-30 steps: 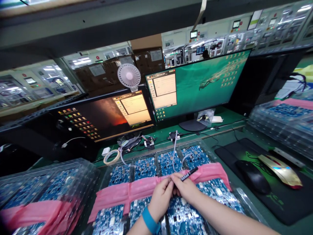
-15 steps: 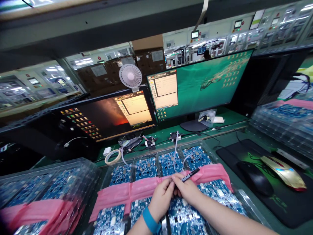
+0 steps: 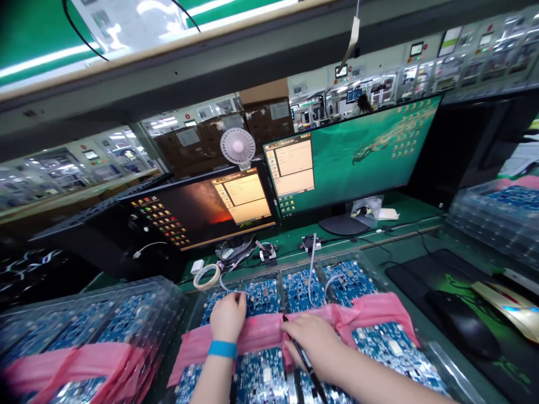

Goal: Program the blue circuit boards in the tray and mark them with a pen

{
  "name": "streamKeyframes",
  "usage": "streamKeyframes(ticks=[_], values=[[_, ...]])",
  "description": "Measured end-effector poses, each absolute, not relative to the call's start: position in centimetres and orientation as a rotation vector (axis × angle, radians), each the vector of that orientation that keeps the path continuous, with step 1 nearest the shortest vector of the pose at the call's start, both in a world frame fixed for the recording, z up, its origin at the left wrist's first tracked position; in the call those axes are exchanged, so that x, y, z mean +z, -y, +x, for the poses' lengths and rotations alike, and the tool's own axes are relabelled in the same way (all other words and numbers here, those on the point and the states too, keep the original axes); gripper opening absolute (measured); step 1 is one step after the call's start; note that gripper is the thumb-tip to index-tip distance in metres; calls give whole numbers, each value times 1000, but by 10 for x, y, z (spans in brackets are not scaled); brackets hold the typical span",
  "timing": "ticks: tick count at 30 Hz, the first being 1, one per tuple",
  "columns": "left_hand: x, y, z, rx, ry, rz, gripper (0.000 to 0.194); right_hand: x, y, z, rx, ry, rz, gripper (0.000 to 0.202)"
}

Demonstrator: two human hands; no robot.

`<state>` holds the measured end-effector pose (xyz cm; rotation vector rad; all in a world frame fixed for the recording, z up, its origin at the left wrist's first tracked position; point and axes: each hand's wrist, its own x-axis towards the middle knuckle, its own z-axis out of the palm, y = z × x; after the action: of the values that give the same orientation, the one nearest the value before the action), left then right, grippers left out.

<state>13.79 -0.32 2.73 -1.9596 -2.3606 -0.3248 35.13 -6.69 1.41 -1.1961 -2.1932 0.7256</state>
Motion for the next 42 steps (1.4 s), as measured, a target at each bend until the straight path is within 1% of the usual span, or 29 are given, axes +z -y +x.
streamKeyframes(ticks=[4, 7, 10, 14, 30, 42], values=[[22, 7, 145, -288, 2232, -2029, 29, 16, 52, 328, 479, 2403, -1056, 29], [17, 7, 151, -271, 2195, -2018, 25, 4, 50, 316, 472, 2425, -1010, 39], [13, 5, 156, -253, 2175, -2002, 26, -12, 52, 311, 512, 2415, -1031, 46], [11, 3, 162, -220, 2169, -1957, 27, -19, 54, 312, 540, 2392, -1054, 46], [5, 4, 166, -129, 2070, -2023, 27, -14, 53, 316, 582, 2426, -1019, 42], [-3, 4, 166, -233, 2151, -1984, 30, -8, 55, 320, 594, 2459, -1028, 41]])
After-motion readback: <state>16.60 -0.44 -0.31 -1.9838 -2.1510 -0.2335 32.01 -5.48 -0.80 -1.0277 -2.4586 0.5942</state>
